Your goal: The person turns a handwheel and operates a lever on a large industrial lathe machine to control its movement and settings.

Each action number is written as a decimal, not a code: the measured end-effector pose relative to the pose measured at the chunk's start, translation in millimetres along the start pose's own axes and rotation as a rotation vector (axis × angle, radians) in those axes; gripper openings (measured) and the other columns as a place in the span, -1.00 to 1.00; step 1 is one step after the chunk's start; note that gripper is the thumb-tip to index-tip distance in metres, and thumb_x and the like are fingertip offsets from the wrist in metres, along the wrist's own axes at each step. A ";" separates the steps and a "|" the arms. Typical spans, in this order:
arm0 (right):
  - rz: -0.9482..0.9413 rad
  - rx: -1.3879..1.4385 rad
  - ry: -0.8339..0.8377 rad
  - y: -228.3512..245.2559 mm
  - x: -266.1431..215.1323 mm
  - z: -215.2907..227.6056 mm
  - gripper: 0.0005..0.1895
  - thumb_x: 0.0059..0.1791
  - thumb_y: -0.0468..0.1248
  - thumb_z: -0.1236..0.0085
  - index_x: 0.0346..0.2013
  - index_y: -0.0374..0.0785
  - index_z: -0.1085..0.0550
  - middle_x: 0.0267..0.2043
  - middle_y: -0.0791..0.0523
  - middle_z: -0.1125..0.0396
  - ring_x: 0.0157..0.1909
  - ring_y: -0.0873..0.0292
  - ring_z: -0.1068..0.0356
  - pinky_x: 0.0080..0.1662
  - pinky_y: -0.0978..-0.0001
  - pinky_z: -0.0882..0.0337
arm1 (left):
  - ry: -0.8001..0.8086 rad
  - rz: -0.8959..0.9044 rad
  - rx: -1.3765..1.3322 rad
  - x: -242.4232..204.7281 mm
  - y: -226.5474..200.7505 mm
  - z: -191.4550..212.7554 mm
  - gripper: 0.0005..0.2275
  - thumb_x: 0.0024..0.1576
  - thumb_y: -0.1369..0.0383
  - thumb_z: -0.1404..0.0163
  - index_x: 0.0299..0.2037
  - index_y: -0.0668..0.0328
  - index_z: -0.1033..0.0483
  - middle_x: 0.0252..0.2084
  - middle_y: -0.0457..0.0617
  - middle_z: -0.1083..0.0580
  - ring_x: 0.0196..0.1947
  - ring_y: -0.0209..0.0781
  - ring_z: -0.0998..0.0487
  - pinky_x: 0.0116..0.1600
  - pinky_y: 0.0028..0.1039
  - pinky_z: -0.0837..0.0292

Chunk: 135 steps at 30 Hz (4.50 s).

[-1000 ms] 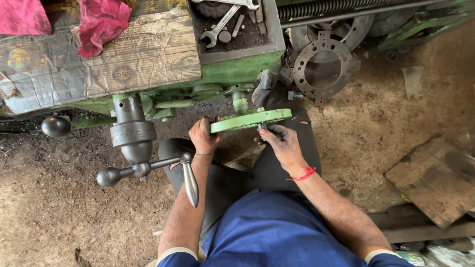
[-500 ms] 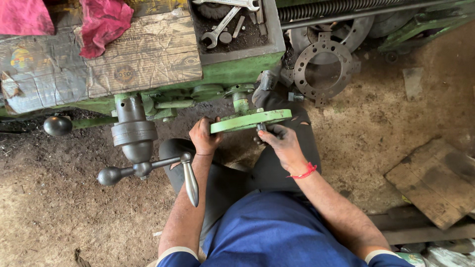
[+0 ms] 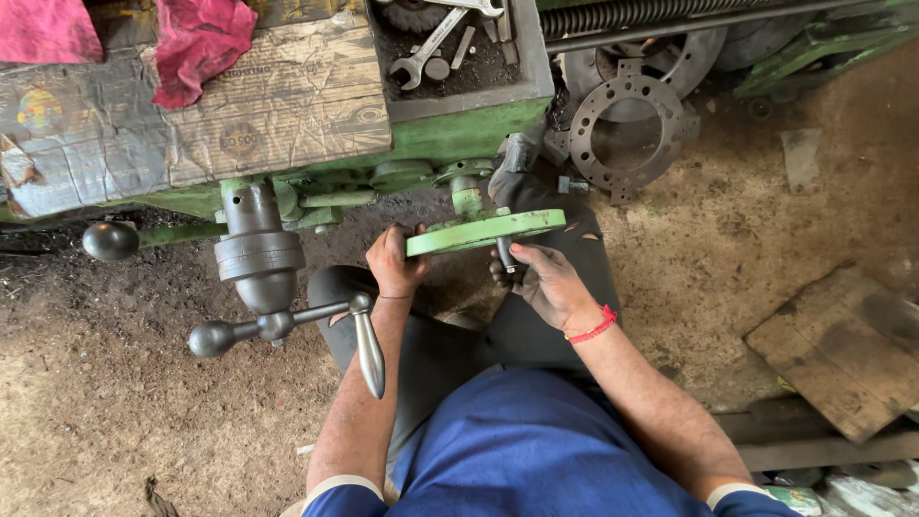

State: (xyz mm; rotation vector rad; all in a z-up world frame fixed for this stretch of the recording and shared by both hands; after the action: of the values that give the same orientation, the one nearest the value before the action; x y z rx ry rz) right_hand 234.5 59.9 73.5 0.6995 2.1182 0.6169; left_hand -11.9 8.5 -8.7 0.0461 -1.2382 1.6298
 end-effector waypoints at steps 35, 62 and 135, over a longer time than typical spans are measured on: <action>1.095 -1.687 0.129 89.9 -8.2 -76.0 -0.55 -0.02 0.03 -0.30 -0.06 -0.25 -0.55 -0.05 0.01 -0.42 0.02 -0.06 -0.39 0.03 0.09 -0.44 | -0.011 0.006 0.003 -3.5 5.1 0.7 -0.78 0.09 0.39 -0.23 -0.41 0.18 -0.37 -0.48 0.09 -0.44 -0.50 0.18 -0.49 -0.41 -0.18 -0.39; 0.519 -2.135 0.457 48.1 52.6 -140.8 -0.45 -0.08 0.30 -0.09 -0.25 -0.10 -0.59 -0.46 -0.05 -0.45 -0.33 -0.19 -0.49 -0.23 -0.06 -0.46 | 0.065 0.102 -0.054 -6.6 5.0 7.6 -0.79 0.00 0.35 -0.15 -0.36 0.22 -0.35 -0.42 0.18 -0.43 -0.38 0.30 -0.47 -0.31 -0.07 -0.38; 0.641 -2.223 0.460 27.8 59.5 -126.8 -0.34 -0.09 0.36 -0.09 -0.36 -0.20 -0.63 -0.35 -0.06 -0.50 -0.23 -0.16 -0.52 -0.15 -0.03 -0.49 | 0.082 0.519 0.286 -111.6 30.7 148.5 -0.85 0.07 0.41 -0.17 -0.19 0.26 -0.64 -0.17 0.20 -0.56 -0.15 0.22 -0.58 -0.03 -0.16 -0.48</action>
State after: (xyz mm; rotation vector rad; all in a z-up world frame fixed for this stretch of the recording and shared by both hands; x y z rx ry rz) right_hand 108.3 95.7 129.7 -0.2202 0.3104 2.7491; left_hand -59.0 -173.2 -23.4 -0.1766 -0.9920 2.2273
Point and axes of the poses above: each hand's wrist, its own x-axis towards the middle knuckle, its own z-axis out of the back of the hand, y = z × x, the point moved 2 cm from there along x, towards the middle knuckle
